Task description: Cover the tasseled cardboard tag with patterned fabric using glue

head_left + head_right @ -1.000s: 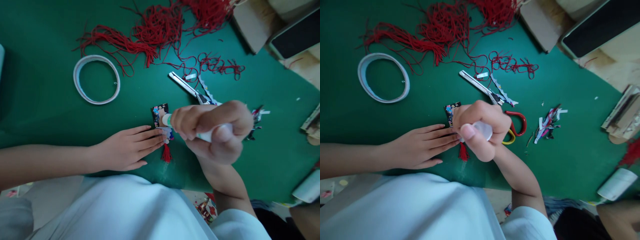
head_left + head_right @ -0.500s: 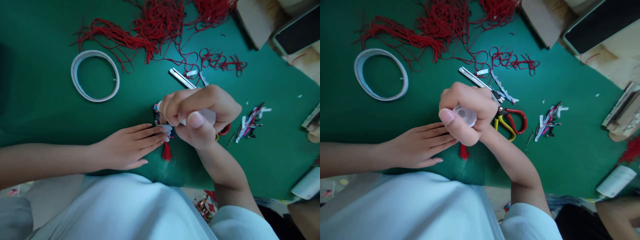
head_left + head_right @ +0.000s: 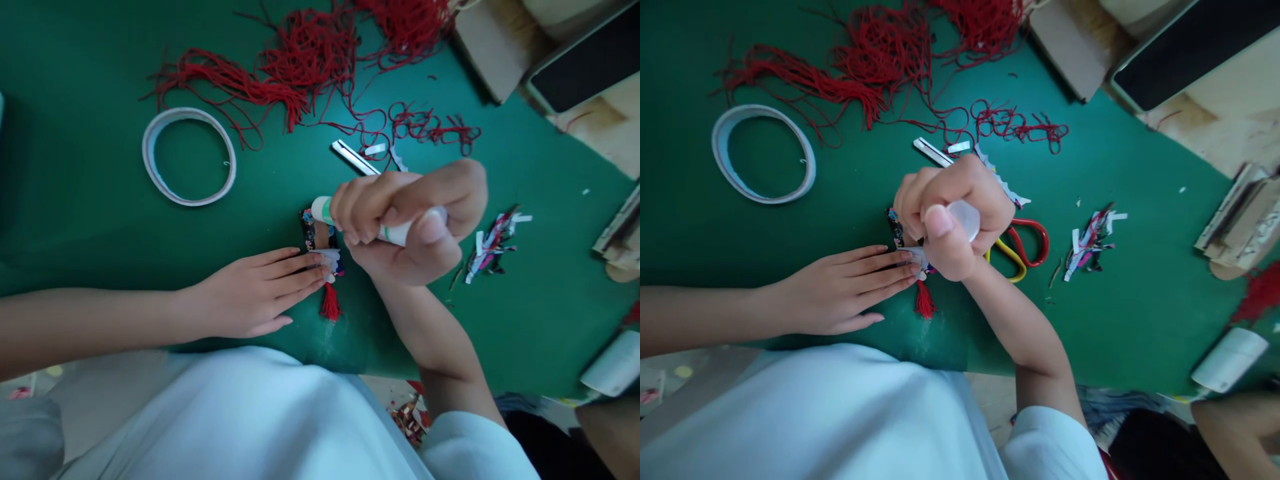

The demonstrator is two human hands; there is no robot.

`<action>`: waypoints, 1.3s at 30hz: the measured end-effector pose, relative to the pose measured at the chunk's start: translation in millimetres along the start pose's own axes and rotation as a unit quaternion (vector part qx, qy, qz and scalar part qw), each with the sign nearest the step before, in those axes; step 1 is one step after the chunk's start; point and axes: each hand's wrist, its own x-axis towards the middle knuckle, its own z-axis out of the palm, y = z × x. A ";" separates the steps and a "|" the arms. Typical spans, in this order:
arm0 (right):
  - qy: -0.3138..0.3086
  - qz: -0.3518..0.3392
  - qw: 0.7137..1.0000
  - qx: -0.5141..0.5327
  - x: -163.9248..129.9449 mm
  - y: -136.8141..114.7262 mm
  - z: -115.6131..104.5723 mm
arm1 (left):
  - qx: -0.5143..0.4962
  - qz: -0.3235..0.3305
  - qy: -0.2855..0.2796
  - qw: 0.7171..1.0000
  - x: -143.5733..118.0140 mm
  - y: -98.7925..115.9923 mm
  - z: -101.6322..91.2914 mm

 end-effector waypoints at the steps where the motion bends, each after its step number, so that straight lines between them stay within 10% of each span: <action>1: 0.009 -0.024 1.000 0.000 1.8 -1.7 -0.6 | 0.000 0.000 0.001 1.000 0.2 -0.2 0.5; 14: 0.032 0.025 0.986 -0.163 -11.6 4.4 -4.0 | -0.006 -0.004 -0.010 1.000 -1.0 0.0 2.8; 27: -0.077 0.001 0.997 0.001 -4.7 11.8 -0.6 | -0.011 -0.007 -0.010 1.000 -1.0 -0.2 1.2; 39: -0.003 0.075 0.996 -0.055 14.8 -20.5 -9.2 | 0.003 -0.001 -0.014 1.000 0.9 -0.3 -1.4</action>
